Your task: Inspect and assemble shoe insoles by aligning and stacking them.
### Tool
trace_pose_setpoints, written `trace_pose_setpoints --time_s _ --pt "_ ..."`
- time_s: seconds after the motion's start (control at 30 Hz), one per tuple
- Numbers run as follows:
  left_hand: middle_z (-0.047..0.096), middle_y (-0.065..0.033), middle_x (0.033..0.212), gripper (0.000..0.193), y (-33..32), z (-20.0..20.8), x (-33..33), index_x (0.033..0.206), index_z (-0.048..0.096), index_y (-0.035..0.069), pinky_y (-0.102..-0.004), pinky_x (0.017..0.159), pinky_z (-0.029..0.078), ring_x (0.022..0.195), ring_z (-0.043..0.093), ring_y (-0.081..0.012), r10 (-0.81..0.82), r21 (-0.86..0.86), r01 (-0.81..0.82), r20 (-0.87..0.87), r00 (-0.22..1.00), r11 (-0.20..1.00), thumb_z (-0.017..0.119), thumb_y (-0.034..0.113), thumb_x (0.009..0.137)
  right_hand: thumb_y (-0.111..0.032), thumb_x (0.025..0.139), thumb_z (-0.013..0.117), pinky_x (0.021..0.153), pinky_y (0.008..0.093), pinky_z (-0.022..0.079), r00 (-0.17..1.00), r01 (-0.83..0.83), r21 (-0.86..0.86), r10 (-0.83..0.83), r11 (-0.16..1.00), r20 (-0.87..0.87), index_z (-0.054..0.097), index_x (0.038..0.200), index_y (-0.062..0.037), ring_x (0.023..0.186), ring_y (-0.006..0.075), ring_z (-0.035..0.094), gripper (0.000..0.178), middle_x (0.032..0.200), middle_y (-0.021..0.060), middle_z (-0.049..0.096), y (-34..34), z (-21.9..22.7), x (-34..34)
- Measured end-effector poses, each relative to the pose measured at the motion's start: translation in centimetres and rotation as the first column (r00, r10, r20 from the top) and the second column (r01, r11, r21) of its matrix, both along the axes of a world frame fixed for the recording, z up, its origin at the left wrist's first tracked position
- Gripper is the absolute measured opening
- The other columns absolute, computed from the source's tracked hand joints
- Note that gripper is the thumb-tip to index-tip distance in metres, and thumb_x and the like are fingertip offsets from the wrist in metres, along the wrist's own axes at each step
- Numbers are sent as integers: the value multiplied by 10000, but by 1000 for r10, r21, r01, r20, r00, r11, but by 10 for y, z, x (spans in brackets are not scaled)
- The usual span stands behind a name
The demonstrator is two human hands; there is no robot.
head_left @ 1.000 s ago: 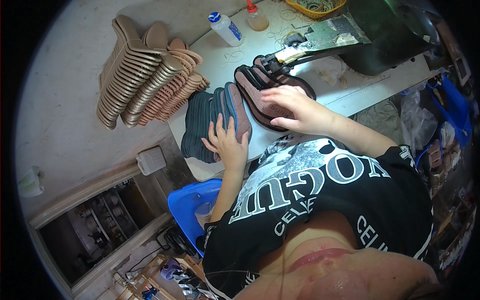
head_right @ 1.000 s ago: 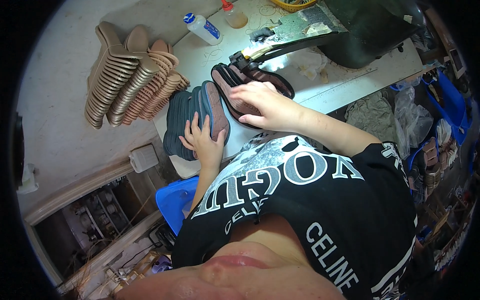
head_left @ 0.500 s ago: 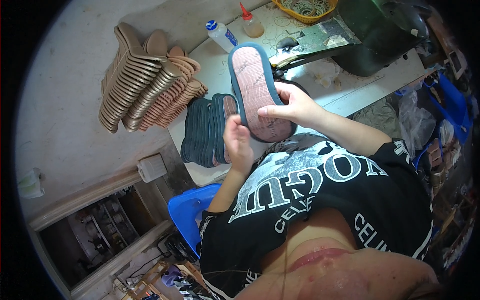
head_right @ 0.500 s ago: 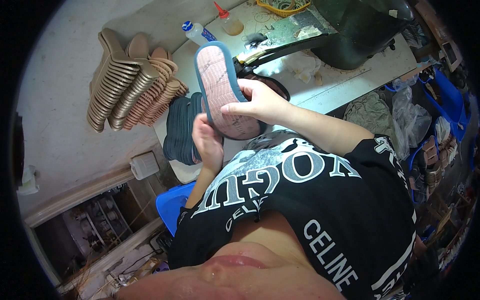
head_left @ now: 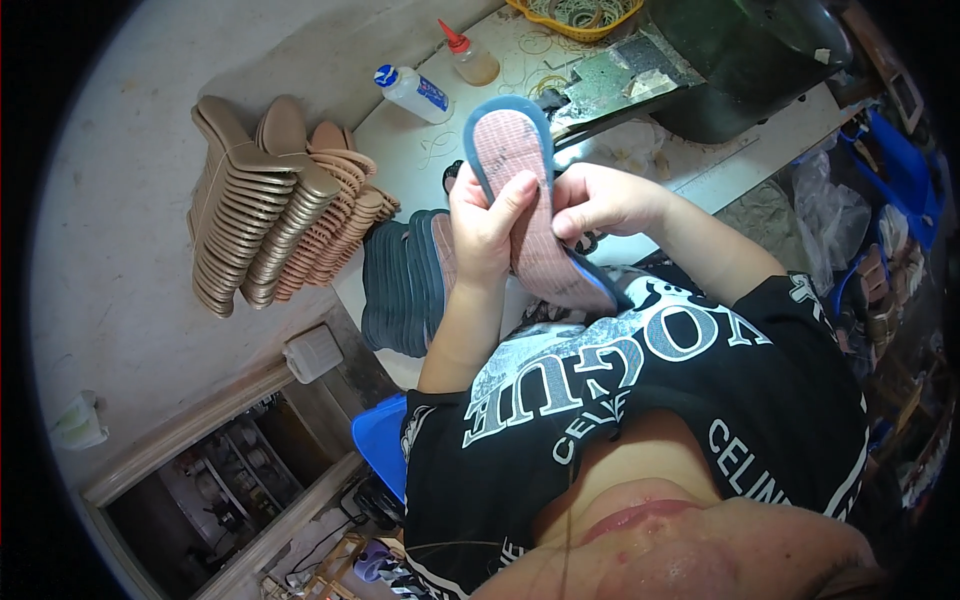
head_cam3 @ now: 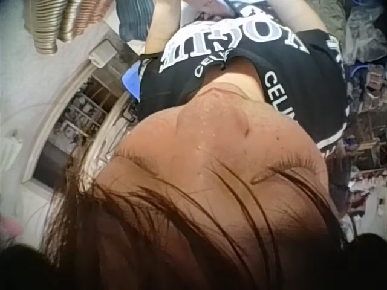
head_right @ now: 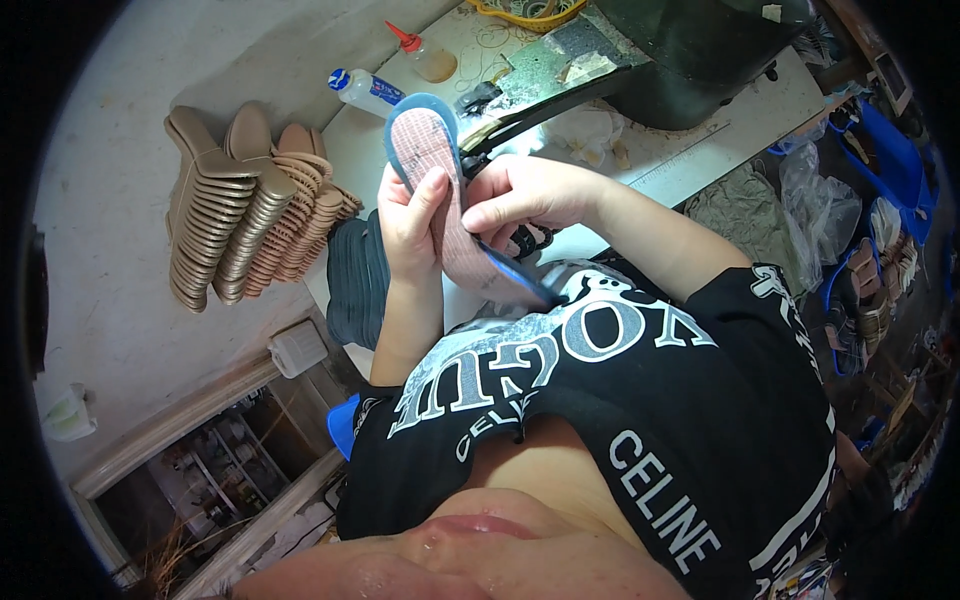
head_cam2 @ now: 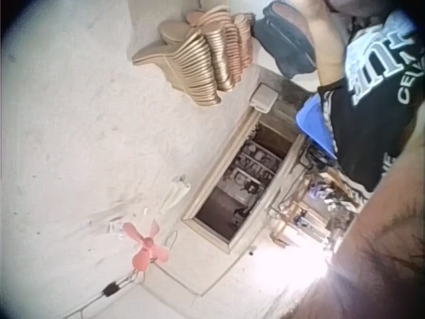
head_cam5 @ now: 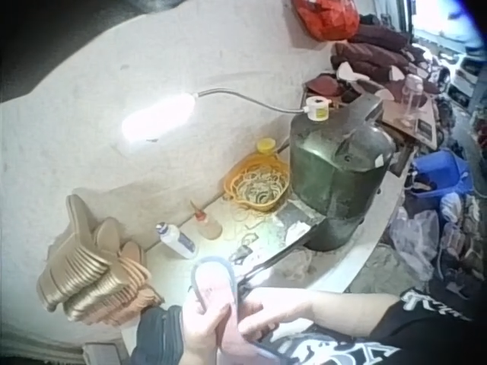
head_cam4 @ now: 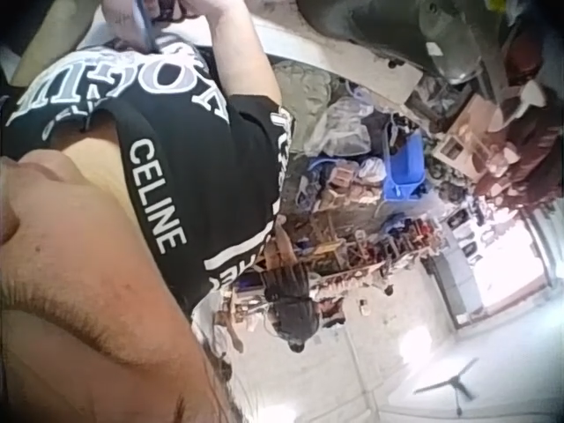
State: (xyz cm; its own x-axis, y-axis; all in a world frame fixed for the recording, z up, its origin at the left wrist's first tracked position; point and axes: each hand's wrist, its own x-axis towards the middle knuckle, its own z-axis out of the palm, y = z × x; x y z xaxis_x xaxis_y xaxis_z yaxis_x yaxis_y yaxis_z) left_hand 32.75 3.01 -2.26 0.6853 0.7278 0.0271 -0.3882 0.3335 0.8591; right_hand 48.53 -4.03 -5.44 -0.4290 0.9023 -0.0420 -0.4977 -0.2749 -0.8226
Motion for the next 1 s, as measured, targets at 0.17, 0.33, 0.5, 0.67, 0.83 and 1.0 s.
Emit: trace_pose_setpoints --time_s 0.17,0.33,0.5,0.67,0.83,1.0 --pt "634 -67 982 344 4 -10 8 1066 540 -20 -257 779 479 850 596 -110 342 350 -258 -205 917 900 724 97 800 -265 845 665 483 212 347 869 19 157 -94 987 486 614 652 -31 545 25 422 308 551 -48 471 11 15 13" --pt "634 -75 936 348 20 2 20 1033 552 -27 -259 749 491 804 603 -125 285 301 -200 -271 920 932 742 53 753 -308 863 644 489 231 344 808 192 221 -282 956 518 608 642 -7 544 37 400 375 577 -41 505 11 17 10" --pt "621 -64 912 289 62 -18 31 980 593 -28 -267 729 487 788 602 -134 357 192 -314 -258 898 930 740 78 756 -190 880 640 771 246 453 893 130 59 -143 990 428 619 1053 18 823 51 531 271 929 8 635 -3 -8 17" --pt "581 -154 985 400 83 -51 33 848 620 -41 -370 860 423 961 533 -260 507 479 -284 -439 742 830 788 286 691 -265 850 674 761 231 471 935 233 -9 -222 972 276 632 1027 10 803 67 571 330 897 29 652 -24 -5 19" --pt "531 -247 1092 584 90 -59 40 993 560 -81 -412 959 352 1095 438 -368 553 571 -202 -549 627 796 750 393 710 -143 841 675 788 240 476 942 302 -66 -287 951 176 626 1049 37 837 81 600 279 941 51 669 -33 -4 28" --pt "486 -285 1200 713 84 -41 48 1040 515 -142 -485 1012 280 1168 382 -391 606 674 -65 -613 506 736 700 475 733 -211 842 667 582 232 542 976 215 -310 -191 926 105 594 1046 55 684 193 684 343 851 157 674 -47 -8 10"
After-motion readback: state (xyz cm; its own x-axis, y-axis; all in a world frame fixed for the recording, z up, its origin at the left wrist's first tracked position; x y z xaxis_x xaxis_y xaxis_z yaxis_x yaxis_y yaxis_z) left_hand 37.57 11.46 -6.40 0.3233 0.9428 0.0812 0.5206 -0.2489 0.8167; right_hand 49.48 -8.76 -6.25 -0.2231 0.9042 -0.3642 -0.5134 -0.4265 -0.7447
